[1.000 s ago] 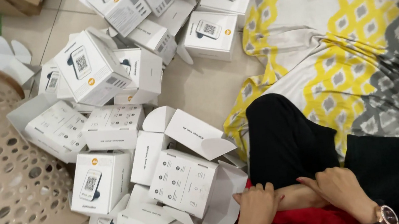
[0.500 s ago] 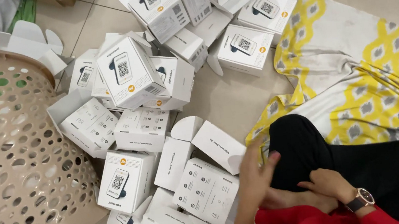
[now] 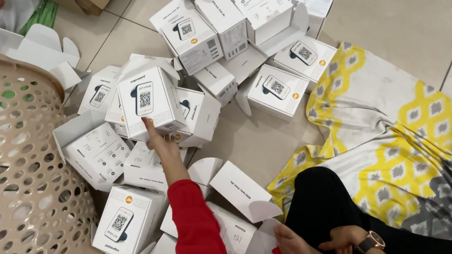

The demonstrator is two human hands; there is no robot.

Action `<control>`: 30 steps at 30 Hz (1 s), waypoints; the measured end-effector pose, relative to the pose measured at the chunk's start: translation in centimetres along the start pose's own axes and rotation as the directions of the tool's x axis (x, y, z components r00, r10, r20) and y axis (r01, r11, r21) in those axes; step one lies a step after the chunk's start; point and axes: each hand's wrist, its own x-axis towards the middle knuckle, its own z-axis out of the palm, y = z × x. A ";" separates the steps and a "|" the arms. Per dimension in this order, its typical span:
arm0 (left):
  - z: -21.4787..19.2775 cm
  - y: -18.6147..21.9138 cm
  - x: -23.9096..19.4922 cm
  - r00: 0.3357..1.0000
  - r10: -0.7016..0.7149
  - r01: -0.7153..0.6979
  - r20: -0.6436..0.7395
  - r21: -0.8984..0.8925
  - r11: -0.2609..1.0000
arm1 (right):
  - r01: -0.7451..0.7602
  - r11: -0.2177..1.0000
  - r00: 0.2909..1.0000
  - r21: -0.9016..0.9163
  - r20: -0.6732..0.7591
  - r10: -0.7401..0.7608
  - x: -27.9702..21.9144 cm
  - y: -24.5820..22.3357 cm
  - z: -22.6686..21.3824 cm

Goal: The person packages electronic devices and cables into product boxes.

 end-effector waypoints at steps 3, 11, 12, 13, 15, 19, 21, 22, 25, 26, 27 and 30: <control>1.5 2.0 -3.7 0.992 0.025 -0.026 -0.122 -0.004 1.000 | 0.003 1.000 0.993 -0.031 -0.120 -0.006 -2.3 -0.7 0.9; 0.9 2.3 -15.5 0.957 0.075 -0.070 0.279 -0.030 0.997 | 0.065 0.963 0.902 -0.260 -0.398 -0.168 -7.3 -0.9 2.7; 0.5 1.4 -16.1 0.886 0.059 -0.034 0.459 -0.061 0.998 | 0.058 0.920 0.860 -0.387 -0.449 -0.242 -7.5 -0.3 3.0; 2.0 0.8 -18.4 0.877 0.048 -0.026 0.477 -0.054 0.998 | 0.057 0.928 0.854 -0.369 -0.463 -0.237 -8.6 0.5 2.7; 4.7 -1.0 -23.2 0.642 -0.068 -0.056 0.764 0.135 0.989 | 0.687 0.698 0.541 0.202 -0.784 -0.306 -10.5 2.6 2.5; 12.4 -12.5 -30.5 0.290 -0.383 -0.176 0.877 0.442 0.879 | 0.908 0.108 0.405 0.406 -0.914 0.033 -14.3 7.0 1.6; 16.6 -17.3 -36.8 0.027 -0.644 -0.400 0.764 0.599 0.694 | 0.848 -0.461 0.410 0.261 -0.874 0.259 -11.0 11.6 1.0; 17.4 -21.1 -38.7 -0.010 -0.665 -0.407 0.747 0.604 0.685 | 0.846 -0.480 0.406 0.233 -0.865 0.294 -10.2 12.9 2.0; 17.8 -30.9 -44.3 -0.185 -0.702 -0.636 0.688 0.461 0.619 | 0.743 -0.667 0.421 0.047 -0.808 0.412 -10.8 13.5 4.0; 17.0 -33.3 -46.1 -0.169 -0.729 -0.876 0.663 0.238 0.420 | 0.719 -0.695 0.437 0.017 -0.788 0.433 -12.9 11.7 4.3; 15.7 -35.5 -47.7 -0.137 -0.745 -0.987 0.652 -0.021 0.162 | 0.693 -0.721 0.458 -0.003 -0.771 0.443 -14.9 10.0 4.5; 9.3 -37.5 -52.2 -0.320 -0.733 -0.947 0.600 -0.215 0.238 | 0.727 -0.684 0.452 0.049 -0.785 0.424 -13.4 10.8 4.5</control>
